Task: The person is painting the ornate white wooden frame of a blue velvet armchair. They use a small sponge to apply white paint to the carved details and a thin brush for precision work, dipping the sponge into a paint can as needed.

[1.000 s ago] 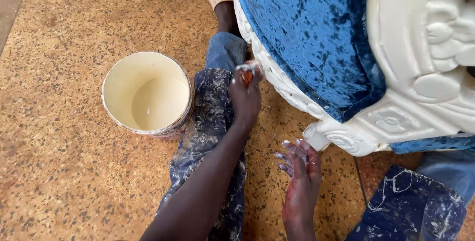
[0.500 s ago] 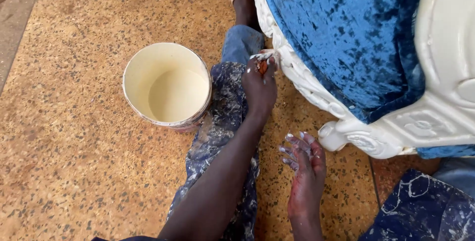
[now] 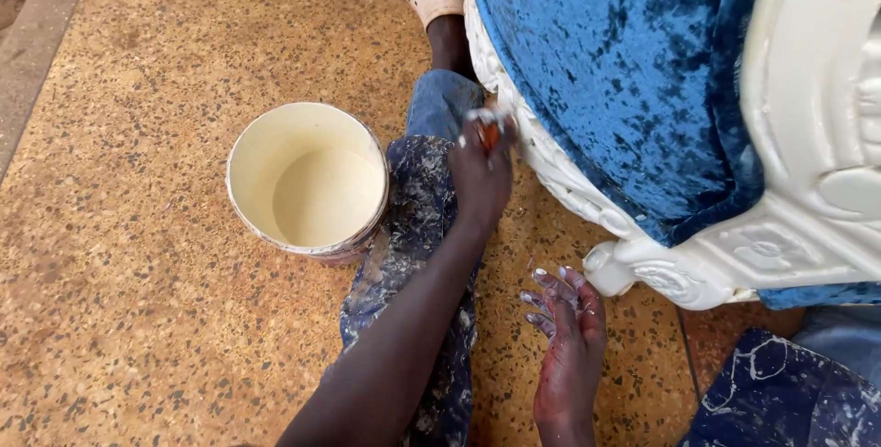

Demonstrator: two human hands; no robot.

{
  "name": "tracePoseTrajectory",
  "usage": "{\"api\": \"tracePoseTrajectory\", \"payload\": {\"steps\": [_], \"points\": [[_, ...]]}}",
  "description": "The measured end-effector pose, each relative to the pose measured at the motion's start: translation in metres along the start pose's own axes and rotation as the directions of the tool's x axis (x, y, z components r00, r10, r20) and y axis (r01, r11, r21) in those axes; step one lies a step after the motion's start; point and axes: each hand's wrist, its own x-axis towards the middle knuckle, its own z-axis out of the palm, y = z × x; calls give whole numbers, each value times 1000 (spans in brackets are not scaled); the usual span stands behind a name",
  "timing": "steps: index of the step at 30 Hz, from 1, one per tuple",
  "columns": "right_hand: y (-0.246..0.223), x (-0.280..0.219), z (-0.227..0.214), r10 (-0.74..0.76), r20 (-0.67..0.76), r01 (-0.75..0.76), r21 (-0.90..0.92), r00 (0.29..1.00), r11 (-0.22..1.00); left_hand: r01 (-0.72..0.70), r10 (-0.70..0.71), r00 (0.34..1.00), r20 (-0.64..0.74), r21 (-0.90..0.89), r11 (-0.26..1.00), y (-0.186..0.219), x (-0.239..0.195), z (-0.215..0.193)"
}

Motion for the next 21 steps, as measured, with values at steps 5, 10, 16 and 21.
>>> {"api": "tracePoseTrajectory", "payload": {"steps": [5,10,16,21], "points": [[19,13,4,-55,65,52,55,996,997,-231,238,967,93,-84,969,-2,-30,-14],[12,2,2,-44,51,43,25,998,999,-84,84,996,-28,-5,996,-5,32,4],[17,10,8,-11,32,11,-4,999,1000,-166,166,984,61,-1,986,-10,21,1],[13,-1,20,-5,71,10,-74,997,997,-16,19,999,-43,67,998,11,26,-2]]}}
